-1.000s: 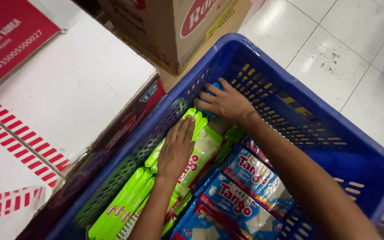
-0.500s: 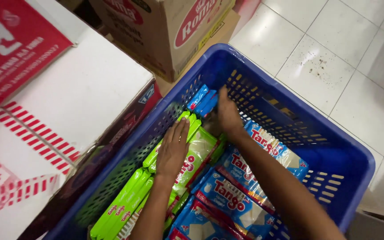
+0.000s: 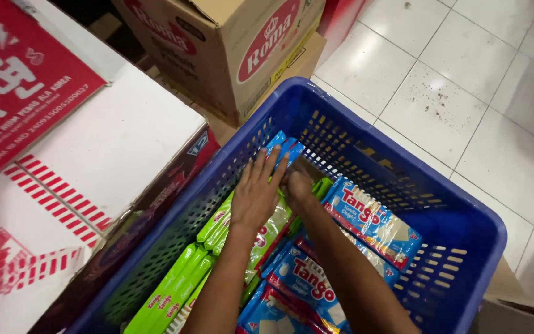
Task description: The person sorts snack packages from a cardboard box into a blue plastic crate, placing them in stacks by color and brand.
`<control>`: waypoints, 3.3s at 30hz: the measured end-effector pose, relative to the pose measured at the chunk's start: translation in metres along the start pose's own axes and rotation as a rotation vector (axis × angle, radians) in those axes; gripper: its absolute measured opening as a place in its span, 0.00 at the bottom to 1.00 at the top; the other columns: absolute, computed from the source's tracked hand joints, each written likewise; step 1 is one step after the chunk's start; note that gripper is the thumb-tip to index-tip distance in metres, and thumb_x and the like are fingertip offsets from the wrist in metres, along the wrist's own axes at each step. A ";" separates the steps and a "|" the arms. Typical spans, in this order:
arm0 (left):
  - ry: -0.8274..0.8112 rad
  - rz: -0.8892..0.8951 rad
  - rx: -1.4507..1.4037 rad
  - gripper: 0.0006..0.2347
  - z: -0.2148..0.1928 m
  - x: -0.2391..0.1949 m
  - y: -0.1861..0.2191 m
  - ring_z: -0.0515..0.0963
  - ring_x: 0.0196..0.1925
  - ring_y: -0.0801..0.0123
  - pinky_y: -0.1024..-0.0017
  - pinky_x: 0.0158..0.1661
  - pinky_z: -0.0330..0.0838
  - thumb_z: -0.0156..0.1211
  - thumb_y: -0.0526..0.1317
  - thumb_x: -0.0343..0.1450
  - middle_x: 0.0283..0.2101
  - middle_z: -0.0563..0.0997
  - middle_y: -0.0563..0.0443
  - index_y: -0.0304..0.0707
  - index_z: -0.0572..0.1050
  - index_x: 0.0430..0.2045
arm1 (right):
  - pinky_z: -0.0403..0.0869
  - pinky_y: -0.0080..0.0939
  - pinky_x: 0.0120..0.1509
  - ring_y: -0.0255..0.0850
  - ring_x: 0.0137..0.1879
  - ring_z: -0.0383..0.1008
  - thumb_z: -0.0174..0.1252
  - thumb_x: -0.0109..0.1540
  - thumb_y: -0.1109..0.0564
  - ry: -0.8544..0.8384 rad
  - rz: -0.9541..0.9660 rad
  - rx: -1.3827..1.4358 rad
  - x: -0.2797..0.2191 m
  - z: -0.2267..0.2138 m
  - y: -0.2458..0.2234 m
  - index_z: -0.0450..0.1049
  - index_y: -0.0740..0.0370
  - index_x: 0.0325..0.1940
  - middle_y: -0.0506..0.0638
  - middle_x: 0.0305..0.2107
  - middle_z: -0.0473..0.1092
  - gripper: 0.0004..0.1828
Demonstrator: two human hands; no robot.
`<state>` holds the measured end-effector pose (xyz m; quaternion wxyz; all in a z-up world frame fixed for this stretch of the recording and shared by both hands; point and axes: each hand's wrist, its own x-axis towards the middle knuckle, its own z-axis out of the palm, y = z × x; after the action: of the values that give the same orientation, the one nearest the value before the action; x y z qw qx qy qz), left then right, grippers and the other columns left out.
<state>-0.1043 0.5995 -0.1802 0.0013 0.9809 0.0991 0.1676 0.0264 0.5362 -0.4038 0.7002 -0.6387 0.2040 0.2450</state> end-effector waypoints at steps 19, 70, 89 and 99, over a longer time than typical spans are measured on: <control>-0.364 -0.038 -0.007 0.39 0.023 -0.007 0.010 0.44 0.74 0.55 0.54 0.66 0.50 0.53 0.35 0.66 0.73 0.43 0.48 0.58 0.37 0.70 | 0.72 0.40 0.42 0.45 0.36 0.69 0.57 0.61 0.57 -0.289 -0.024 -0.363 -0.081 0.004 -0.071 0.75 0.67 0.37 0.55 0.30 0.71 0.09; -0.434 0.601 -0.492 0.16 -0.190 0.015 0.570 0.75 0.52 0.50 0.52 0.41 0.72 0.54 0.43 0.68 0.63 0.64 0.44 0.42 0.69 0.50 | 0.62 0.51 0.70 0.51 0.71 0.57 0.55 0.38 0.24 0.060 0.337 -0.610 -0.197 -0.756 -0.267 0.47 0.47 0.73 0.55 0.68 0.52 0.63; -0.523 0.504 -0.396 0.13 -0.185 0.010 0.560 0.76 0.48 0.51 0.49 0.42 0.71 0.53 0.43 0.69 0.58 0.68 0.52 0.46 0.70 0.47 | 0.69 0.48 0.49 0.45 0.50 0.75 0.46 0.54 0.27 0.455 -0.038 -0.633 -0.174 -0.799 -0.217 0.71 0.50 0.55 0.51 0.46 0.74 0.35; -0.503 0.554 -0.478 0.11 -0.178 0.007 0.562 0.75 0.47 0.48 0.50 0.40 0.70 0.52 0.42 0.68 0.55 0.69 0.48 0.44 0.70 0.44 | 0.73 0.51 0.58 0.50 0.59 0.70 0.72 0.36 0.45 0.195 0.400 -0.442 -0.220 -0.781 -0.260 0.48 0.54 0.73 0.55 0.61 0.64 0.65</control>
<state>-0.0479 0.0445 0.0104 0.2073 0.9528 -0.2125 -0.0641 0.0290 -0.2753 -0.1441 0.4594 -0.7433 0.3336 0.3538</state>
